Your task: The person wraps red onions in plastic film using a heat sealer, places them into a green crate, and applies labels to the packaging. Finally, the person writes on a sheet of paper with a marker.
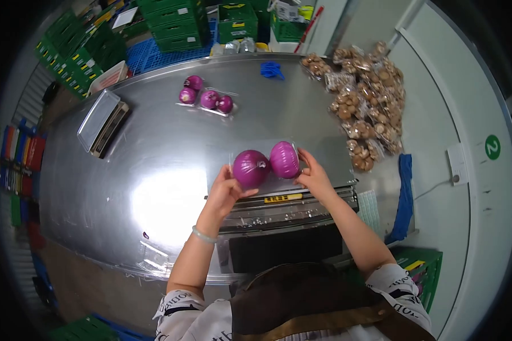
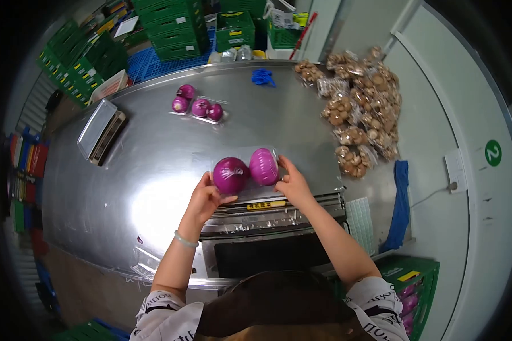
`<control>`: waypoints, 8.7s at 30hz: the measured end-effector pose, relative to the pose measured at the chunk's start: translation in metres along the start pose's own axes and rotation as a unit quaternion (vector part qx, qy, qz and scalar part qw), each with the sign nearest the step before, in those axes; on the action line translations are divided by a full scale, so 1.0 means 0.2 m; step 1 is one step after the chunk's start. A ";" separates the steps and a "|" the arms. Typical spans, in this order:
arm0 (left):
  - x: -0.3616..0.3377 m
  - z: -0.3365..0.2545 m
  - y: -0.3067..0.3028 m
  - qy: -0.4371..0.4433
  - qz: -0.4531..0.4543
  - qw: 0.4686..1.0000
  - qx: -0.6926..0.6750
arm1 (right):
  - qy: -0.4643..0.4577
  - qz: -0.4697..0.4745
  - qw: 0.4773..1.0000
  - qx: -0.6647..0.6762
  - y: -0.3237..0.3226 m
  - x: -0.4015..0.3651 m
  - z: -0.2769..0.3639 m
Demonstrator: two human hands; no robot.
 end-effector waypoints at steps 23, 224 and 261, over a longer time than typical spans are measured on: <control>-0.33 0.38 -0.10 0.218 -0.252 0.595 0.731 | -0.087 -0.187 0.793 -0.574 -0.44 -0.50 -0.35; 1.35 -0.57 -1.12 0.052 -0.243 0.921 0.300 | -0.203 0.222 0.712 -0.634 0.09 -0.90 0.06; 0.00 -0.47 -0.18 0.093 -0.122 0.982 0.111 | -0.108 0.023 0.951 -0.287 0.12 -0.10 0.18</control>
Point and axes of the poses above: each hand's wrist, its own x-axis towards the middle knuckle, its own y-axis out of the palm, z = x × y, the point moved 2 cm from there along x, towards the middle knuckle, and after that the axes turned 1 degree about z, right-handed, at the moved point
